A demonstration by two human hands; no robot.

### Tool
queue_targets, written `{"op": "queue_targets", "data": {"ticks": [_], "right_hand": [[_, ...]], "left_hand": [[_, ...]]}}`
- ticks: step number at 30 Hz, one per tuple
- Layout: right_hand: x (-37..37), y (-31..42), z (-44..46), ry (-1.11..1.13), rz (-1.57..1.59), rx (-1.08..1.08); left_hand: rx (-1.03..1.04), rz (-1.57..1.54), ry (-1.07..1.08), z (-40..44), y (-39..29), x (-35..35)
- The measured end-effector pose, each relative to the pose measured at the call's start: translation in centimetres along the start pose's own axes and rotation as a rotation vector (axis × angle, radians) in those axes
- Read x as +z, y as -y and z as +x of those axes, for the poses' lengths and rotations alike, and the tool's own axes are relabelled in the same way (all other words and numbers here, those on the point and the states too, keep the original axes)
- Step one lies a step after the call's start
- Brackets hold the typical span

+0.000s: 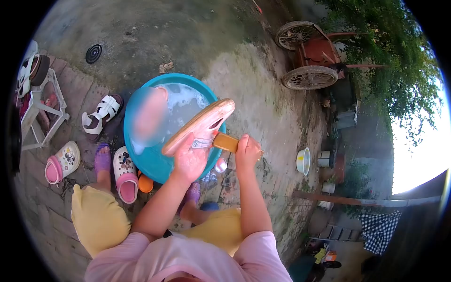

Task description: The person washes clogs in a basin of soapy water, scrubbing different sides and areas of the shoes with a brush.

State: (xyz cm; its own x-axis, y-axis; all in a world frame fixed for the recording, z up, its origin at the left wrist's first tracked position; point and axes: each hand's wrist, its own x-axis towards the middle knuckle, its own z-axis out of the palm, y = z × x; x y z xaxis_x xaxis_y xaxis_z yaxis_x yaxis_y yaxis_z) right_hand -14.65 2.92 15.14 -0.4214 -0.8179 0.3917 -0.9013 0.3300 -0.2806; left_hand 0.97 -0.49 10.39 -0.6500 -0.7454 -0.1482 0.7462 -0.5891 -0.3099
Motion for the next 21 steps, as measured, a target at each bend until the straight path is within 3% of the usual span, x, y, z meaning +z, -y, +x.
{"op": "queue_targets", "data": {"ticks": [1, 3, 5, 7, 8, 9, 11, 13, 15, 16, 17, 19, 21], "right_hand": [[0.5, 1.2, 0.1, 0.006, -0.002, -0.014], [1.7, 5.2, -1.1, -0.005, 0.121, -0.4], [0.8, 4.1, -0.8, 0.029, 0.079, -0.379], [0.1, 0.3, 0.2, 0.065, -0.02, 0.03], [-0.3, 0.3, 0.0, 0.065, -0.032, 0.082], [0.4, 0.4, -0.3, 0.074, -0.03, 0.073], [1.5, 5.0, -1.1, -0.011, 0.121, -0.405], [0.9, 3.3, -0.8, 0.004, 0.062, -0.411], [0.4, -1.7, -0.3, 0.052, -0.019, 0.005], [-0.5, -0.6, -0.2, 0.045, -0.131, 0.122], [-0.2, 0.5, -0.1, 0.052, -0.13, 0.111], [1.1, 2.3, -0.9, -0.003, 0.075, -0.259], [1.0, 1.3, -0.8, 0.002, 0.03, -0.264]], "left_hand": [[0.049, 0.061, -0.015, 0.1, 0.3, 0.2], [0.066, 0.029, -0.095, 0.3, 0.6, -0.1], [-0.051, -0.021, 0.01, -0.1, 0.0, -1.0], [-0.103, -0.064, -0.035, 0.2, 0.1, -1.1], [-0.054, -0.008, -0.021, 0.1, 0.0, -0.6], [-0.006, -0.01, -0.075, 0.3, 0.4, -0.8], [0.036, -0.004, -0.137, 0.3, 0.8, -1.3], [-0.051, -0.003, -0.01, 0.1, 0.2, -1.6], [-0.09, -0.02, 0.01, 0.4, 0.0, -0.7], [-0.036, 0.017, -0.024, 0.2, 0.1, 0.4], [0.015, 0.055, -0.06, 0.1, 0.1, 0.9], [0.021, 0.061, 0.012, 0.1, 0.2, -0.3], [0.002, 0.011, -0.03, 0.2, 0.2, -0.6]]}}
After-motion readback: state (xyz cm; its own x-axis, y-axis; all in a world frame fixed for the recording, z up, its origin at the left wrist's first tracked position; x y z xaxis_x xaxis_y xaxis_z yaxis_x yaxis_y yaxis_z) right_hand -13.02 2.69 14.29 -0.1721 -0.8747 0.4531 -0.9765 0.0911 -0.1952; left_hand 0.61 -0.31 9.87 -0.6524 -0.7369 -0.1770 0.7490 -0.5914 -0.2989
